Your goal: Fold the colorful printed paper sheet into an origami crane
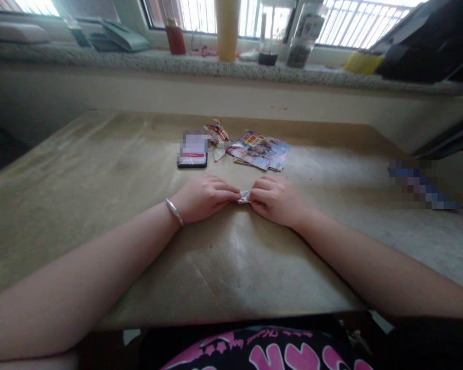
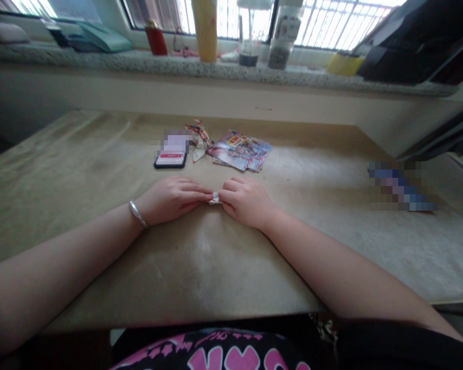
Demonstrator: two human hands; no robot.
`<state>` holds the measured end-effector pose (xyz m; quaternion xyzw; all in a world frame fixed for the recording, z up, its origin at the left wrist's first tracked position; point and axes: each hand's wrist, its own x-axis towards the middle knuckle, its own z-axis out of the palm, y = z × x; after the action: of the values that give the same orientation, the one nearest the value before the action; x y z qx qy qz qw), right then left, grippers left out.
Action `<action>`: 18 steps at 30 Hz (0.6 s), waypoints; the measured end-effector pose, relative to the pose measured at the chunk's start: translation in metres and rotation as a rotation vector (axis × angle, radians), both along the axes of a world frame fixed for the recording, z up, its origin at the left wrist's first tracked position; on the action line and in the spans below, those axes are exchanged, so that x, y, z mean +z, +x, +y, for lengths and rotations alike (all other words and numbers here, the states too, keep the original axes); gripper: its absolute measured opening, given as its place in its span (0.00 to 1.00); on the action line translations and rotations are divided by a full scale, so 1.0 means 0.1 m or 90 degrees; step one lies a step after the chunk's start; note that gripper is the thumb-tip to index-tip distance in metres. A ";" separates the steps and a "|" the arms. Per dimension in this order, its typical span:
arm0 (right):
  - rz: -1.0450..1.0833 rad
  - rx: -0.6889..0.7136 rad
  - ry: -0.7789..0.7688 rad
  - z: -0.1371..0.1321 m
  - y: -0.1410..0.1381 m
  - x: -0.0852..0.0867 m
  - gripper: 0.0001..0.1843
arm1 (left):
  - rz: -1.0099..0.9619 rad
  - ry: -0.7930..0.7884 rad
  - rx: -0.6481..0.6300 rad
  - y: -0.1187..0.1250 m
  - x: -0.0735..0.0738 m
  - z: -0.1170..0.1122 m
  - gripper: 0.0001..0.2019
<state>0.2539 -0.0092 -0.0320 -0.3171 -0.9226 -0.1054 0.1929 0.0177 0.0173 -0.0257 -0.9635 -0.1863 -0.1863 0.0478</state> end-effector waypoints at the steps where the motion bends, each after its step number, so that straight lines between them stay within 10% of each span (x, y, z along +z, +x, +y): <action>1: 0.008 0.014 -0.010 0.00 0.01 -0.01 0.09 | 0.004 -0.015 -0.008 0.00 0.01 0.00 0.13; 18: 0.083 0.067 -0.147 0.00 0.06 0.03 0.08 | 0.039 0.017 0.002 0.04 0.05 -0.05 0.11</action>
<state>0.2603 -0.0094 -0.0287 -0.2942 -0.9294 0.0324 0.2203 0.0218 0.0122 -0.0208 -0.9677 -0.1839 -0.1591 0.0667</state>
